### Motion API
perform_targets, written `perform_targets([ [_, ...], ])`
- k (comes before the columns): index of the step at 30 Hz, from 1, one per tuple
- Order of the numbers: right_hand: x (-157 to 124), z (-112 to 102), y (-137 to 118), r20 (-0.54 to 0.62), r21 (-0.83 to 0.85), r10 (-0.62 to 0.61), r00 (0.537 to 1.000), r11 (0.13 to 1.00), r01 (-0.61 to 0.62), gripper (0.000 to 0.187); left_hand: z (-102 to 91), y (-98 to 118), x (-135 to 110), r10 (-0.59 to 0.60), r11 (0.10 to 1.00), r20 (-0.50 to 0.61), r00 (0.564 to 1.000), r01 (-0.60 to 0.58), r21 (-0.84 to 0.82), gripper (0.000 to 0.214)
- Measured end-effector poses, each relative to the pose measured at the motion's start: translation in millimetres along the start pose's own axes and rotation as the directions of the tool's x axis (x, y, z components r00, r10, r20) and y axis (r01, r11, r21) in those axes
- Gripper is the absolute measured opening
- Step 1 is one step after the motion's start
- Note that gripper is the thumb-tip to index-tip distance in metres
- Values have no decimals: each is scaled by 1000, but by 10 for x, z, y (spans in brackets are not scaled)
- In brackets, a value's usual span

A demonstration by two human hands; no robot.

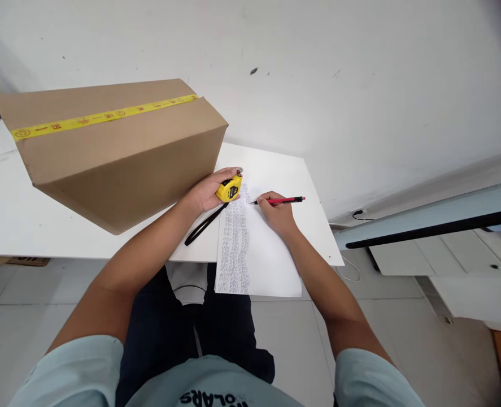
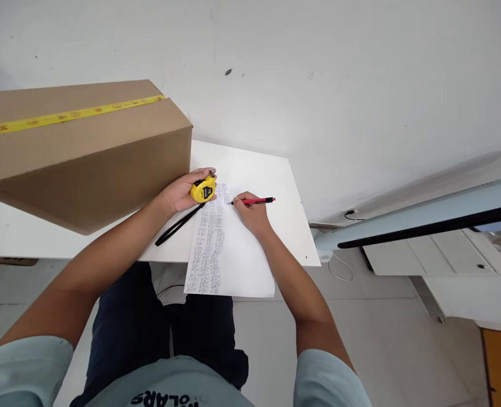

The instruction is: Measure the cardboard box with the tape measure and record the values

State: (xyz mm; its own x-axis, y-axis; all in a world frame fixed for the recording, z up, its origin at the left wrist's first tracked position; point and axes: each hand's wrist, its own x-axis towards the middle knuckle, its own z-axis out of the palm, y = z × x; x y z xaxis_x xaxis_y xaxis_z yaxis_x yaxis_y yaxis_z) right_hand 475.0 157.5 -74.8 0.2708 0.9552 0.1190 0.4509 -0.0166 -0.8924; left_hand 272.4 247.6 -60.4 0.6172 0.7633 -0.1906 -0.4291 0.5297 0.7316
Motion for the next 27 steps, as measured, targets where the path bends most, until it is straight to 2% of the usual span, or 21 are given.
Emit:
perform_targets([
  [27,18,-14,81,-16,28,2,1000,1000,-2,18,15,-4,-5,7,1000,43,999,-6,-2,27],
])
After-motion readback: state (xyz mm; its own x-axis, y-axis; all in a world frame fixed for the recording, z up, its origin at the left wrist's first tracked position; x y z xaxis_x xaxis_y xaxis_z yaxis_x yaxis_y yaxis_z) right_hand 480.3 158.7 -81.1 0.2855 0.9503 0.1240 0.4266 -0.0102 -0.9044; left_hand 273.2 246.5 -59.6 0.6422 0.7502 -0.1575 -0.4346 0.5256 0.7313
